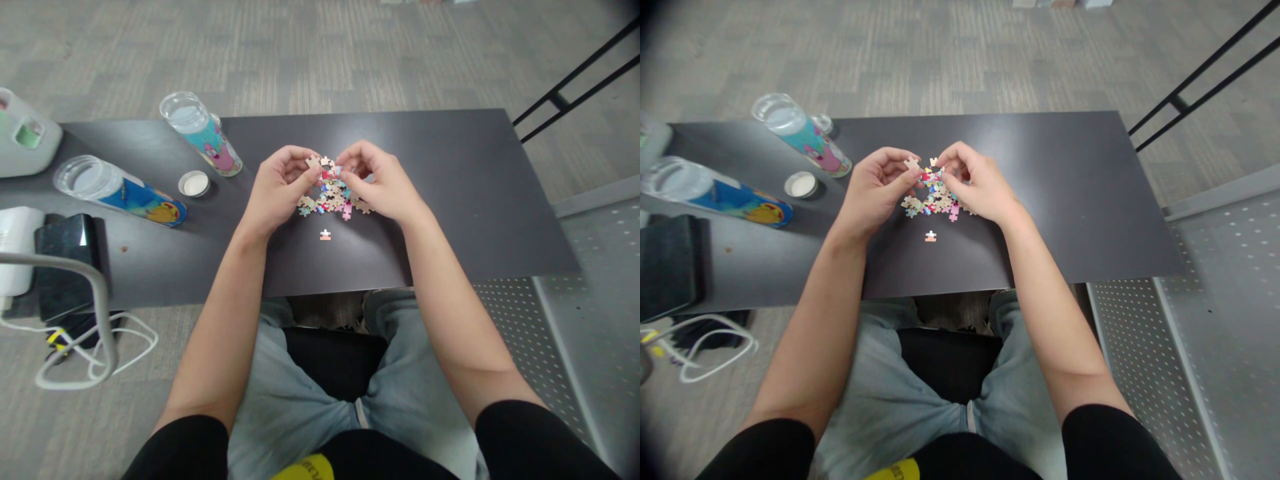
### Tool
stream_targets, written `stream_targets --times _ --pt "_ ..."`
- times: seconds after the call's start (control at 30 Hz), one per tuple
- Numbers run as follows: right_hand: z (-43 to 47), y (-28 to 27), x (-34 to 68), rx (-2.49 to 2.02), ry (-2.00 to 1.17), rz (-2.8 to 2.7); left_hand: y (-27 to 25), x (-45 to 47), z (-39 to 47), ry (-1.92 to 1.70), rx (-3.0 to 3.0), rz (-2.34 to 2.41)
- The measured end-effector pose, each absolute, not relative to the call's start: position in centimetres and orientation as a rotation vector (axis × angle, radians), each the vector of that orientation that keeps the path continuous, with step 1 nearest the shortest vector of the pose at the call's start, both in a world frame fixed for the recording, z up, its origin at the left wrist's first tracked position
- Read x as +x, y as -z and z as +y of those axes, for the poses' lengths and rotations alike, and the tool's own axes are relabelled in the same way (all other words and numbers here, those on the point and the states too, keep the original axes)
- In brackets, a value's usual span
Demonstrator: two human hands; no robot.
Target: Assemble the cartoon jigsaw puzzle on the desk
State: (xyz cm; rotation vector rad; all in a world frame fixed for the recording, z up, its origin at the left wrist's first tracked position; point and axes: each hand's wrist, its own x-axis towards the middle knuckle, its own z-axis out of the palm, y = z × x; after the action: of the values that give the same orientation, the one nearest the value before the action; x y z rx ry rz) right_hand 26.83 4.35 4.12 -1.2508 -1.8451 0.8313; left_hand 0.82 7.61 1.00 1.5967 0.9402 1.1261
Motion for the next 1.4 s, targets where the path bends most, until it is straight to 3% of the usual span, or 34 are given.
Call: stream_targets --times 0.3,0.6,1.13,1.4 --pt "4.9 -4.1 32.5 -1.388 -0.798 -1.971 -0.7 -2.0 8.2 -1.124 1.982 1.225" --pt "4.7 -2.9 32.3 -1.418 -0.797 -2.123 -1.8 -2.2 5.0 -0.56 2.329 1.218" --pt "4.6 -4.6 30.8 -1.354 -1.022 -2.082 -1.0 -1.1 6.4 -0.849 2.264 1.016" --pt "3.8 -6.1 30.1 -1.438 -1.028 -2.089 -2.8 -0.7 5.5 -0.786 2.296 1.122"
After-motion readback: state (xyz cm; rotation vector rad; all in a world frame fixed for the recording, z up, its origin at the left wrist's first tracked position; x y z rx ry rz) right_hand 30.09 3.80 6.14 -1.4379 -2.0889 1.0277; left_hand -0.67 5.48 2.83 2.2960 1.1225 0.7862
